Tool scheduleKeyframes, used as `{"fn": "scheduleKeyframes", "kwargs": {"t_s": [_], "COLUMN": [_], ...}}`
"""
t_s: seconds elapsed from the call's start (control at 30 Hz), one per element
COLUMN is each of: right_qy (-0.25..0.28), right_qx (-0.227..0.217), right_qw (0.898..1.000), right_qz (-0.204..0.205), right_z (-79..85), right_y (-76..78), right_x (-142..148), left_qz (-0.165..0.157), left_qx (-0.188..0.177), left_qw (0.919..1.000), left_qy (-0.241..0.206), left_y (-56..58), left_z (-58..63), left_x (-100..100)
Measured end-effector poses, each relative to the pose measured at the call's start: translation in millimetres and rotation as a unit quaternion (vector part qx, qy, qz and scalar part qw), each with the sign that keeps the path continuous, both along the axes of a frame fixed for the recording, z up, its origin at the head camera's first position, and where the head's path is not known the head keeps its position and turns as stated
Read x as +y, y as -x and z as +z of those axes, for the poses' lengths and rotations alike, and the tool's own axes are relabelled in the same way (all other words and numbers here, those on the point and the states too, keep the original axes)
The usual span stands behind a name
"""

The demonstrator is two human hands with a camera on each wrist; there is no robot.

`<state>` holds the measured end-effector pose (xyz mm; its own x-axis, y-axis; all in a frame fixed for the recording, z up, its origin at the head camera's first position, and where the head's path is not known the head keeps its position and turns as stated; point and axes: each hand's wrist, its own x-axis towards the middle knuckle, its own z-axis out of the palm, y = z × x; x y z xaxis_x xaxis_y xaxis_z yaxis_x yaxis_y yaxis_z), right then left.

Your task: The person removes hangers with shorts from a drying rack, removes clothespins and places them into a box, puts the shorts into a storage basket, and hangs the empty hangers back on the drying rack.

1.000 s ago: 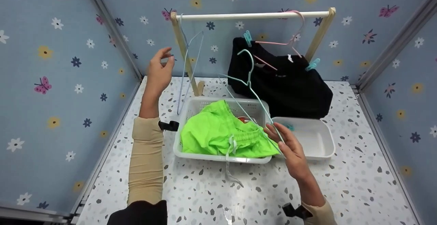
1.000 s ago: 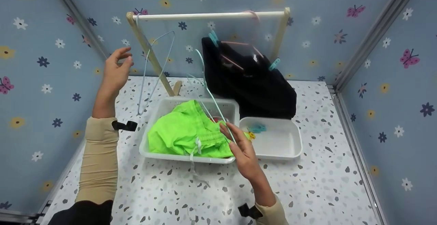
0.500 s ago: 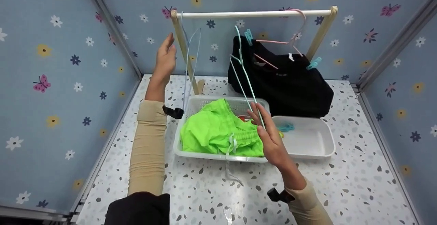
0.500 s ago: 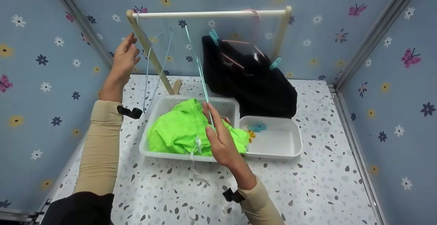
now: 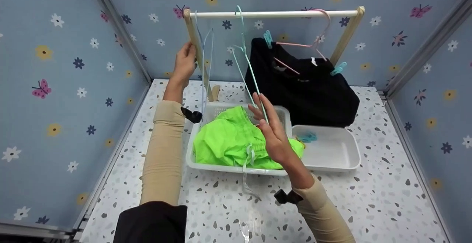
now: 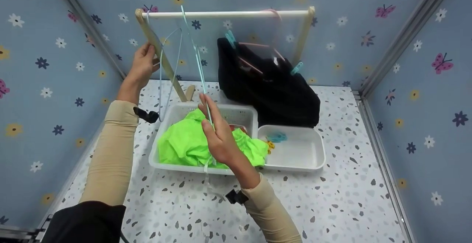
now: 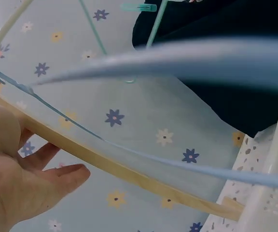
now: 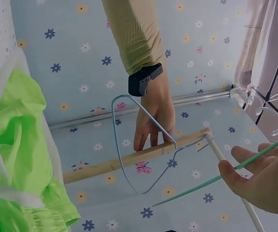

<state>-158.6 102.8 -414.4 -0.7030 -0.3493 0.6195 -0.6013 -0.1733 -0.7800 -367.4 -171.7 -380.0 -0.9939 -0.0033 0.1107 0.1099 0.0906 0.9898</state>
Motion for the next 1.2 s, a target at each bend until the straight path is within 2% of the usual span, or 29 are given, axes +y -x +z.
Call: {"fn": "scheduleKeyframes", "kwargs": {"t_s": [0.13, 0.27, 0.4, 0.57, 0.7, 0.93, 1.13, 1.2], "right_qy": [-0.004, -0.007, -0.018, -0.031, -0.032, -0.062, -0.095, -0.104], "right_qx": [0.012, 0.004, -0.004, -0.007, -0.012, -0.029, -0.031, -0.037], "right_qw": [1.0, 1.0, 1.0, 1.0, 0.999, 0.997, 0.995, 0.994], "right_qz": [0.004, 0.011, 0.01, 0.0, -0.009, -0.019, -0.021, -0.023], "right_z": [4.0, 7.5, 10.4, 13.9, 12.5, 0.2, 7.7, 5.6], "right_y": [10.4, 21.0, 30.1, 41.8, 50.9, 60.2, 53.9, 53.9], "right_x": [-11.4, -22.7, -33.3, -45.0, -52.8, -64.9, -72.1, -73.7], "left_qz": [-0.016, -0.019, -0.017, -0.003, -0.009, -0.012, -0.011, -0.013], "left_qx": [-0.009, -0.008, -0.013, -0.011, 0.0, -0.015, -0.017, -0.019], "left_qw": [0.999, 0.9991, 0.999, 0.9996, 0.9994, 0.9984, 0.9987, 0.9987], "left_qy": [-0.04, -0.038, -0.04, -0.024, -0.033, -0.053, -0.046, -0.046], "left_y": [-4.8, -13.2, -17.1, -3.4, 5.4, 6.6, 6.3, 6.5], "left_z": [5.3, 8.9, 5.0, -8.2, -14.4, -16.6, -15.4, -14.2], "left_x": [2.5, 3.5, 1.6, -1.1, -2.3, -0.8, -3.4, -4.1]}}
